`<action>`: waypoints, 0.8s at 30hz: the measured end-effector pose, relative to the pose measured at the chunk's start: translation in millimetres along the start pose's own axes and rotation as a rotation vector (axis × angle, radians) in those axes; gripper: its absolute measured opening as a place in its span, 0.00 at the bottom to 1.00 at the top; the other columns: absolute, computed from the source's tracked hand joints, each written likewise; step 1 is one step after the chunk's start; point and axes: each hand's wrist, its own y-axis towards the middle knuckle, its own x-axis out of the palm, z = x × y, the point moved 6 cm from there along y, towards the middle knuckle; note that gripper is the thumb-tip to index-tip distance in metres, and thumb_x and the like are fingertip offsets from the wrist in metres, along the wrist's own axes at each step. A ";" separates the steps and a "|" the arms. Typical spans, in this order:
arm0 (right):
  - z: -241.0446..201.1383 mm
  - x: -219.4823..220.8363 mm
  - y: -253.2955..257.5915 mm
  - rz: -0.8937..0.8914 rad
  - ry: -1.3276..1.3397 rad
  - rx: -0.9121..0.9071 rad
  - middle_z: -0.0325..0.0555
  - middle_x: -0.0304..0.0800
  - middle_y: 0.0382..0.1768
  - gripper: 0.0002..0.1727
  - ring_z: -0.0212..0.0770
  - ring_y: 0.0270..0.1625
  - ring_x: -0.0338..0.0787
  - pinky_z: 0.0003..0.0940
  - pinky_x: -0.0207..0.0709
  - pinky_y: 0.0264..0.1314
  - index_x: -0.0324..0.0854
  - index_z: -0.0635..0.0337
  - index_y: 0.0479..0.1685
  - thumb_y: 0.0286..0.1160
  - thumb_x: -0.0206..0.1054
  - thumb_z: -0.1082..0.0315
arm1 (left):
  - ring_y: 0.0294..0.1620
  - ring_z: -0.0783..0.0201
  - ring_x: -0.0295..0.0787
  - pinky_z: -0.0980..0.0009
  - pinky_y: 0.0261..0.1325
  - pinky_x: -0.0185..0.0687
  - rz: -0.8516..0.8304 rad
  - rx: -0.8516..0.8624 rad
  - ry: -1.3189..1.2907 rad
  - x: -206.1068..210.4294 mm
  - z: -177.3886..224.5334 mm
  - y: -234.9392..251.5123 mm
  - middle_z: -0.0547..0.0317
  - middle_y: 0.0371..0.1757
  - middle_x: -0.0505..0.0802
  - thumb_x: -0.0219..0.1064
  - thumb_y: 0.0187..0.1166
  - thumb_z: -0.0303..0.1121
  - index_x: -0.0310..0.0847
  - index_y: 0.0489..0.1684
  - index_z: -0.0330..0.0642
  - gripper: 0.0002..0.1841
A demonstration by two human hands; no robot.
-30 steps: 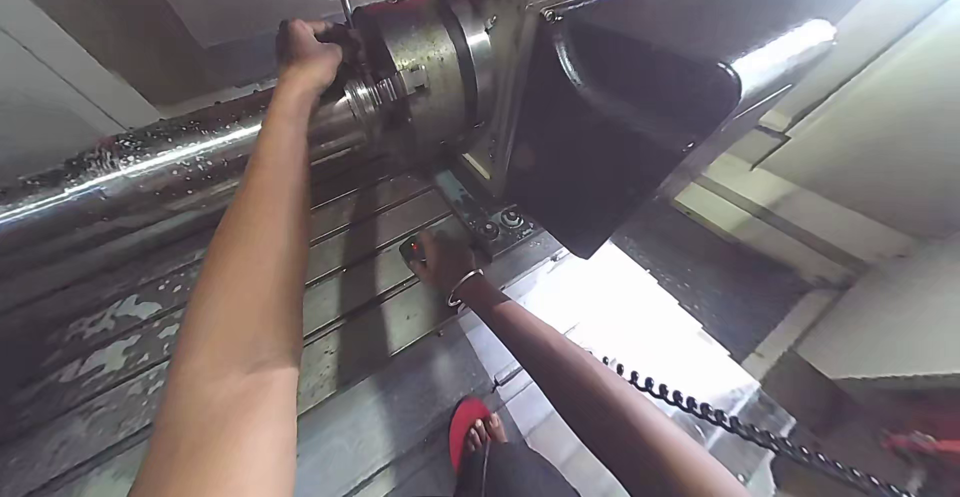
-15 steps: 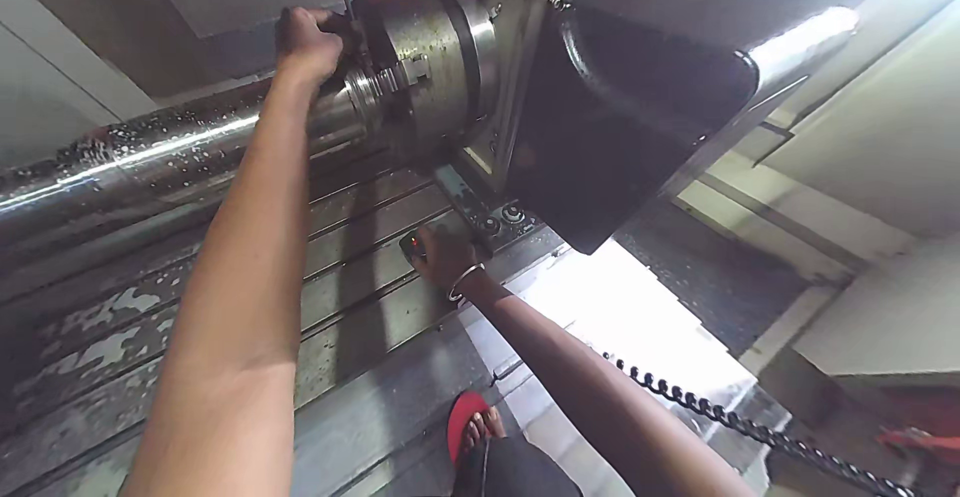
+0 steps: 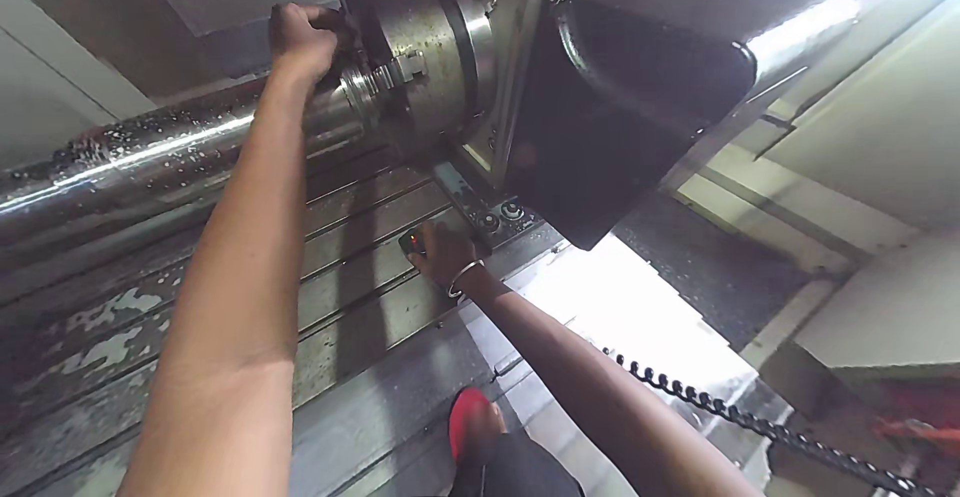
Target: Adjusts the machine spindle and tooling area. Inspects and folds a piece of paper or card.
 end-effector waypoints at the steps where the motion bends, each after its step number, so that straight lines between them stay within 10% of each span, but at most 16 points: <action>1: 0.0 0.0 -0.3 -0.003 -0.006 -0.004 0.60 0.77 0.76 0.41 0.60 0.71 0.85 0.62 0.80 0.67 0.61 0.53 0.89 0.80 0.64 0.44 | 0.57 0.63 0.91 0.54 0.65 0.83 0.005 0.008 -0.026 0.4 -1.8 0.9 0.55 0.55 0.95 0.72 0.70 0.29 0.91 0.53 0.46 0.14; 24: -1.8 -1.6 -1.5 0.026 -0.052 -0.062 0.63 0.80 0.72 0.37 0.63 0.68 0.86 0.65 0.81 0.60 0.68 0.46 0.86 0.72 0.67 0.52 | 0.62 0.57 0.89 0.49 0.69 0.79 0.006 0.013 0.045 -0.5 1.1 -1.8 0.51 0.58 0.93 0.69 0.72 0.30 0.91 0.55 0.44 0.14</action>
